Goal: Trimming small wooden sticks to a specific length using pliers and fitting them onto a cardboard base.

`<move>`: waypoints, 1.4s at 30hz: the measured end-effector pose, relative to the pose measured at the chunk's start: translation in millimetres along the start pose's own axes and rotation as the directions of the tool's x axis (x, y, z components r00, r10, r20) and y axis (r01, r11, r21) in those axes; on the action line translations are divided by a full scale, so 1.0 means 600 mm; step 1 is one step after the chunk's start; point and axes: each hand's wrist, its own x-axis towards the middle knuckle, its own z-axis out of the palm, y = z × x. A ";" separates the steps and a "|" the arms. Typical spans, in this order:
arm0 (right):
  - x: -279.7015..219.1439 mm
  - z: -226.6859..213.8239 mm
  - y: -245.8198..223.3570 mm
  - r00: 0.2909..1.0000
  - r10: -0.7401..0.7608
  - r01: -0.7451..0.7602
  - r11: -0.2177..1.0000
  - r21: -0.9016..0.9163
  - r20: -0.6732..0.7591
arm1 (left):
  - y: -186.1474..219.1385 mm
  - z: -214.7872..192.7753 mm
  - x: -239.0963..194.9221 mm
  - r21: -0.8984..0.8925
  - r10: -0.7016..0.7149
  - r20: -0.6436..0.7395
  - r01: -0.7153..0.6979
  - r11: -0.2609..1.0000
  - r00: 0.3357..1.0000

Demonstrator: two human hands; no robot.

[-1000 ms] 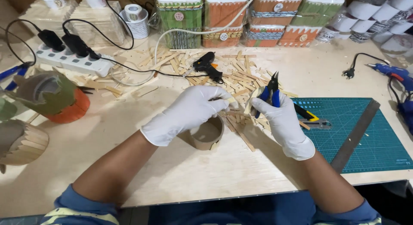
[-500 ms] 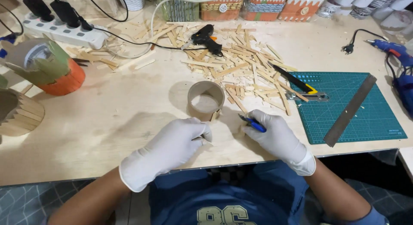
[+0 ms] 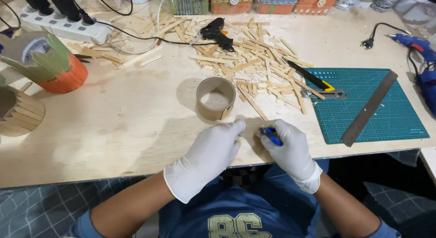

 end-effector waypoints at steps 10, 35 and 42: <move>0.073 -0.071 -0.075 0.954 0.175 -0.156 0.983 -0.094 0.244 | 0.057 -0.085 0.000 0.227 0.082 -0.127 -0.051 0.973 0.988; 0.086 -0.012 0.005 0.736 -0.663 0.660 0.655 -0.368 0.139 | -0.169 -0.094 0.121 -0.479 -0.058 -0.378 -0.142 0.866 0.924; 0.109 0.005 -0.022 0.654 -0.661 0.756 0.579 -0.304 0.367 | -0.170 -0.096 0.110 -0.630 -0.177 -0.184 0.022 0.776 0.967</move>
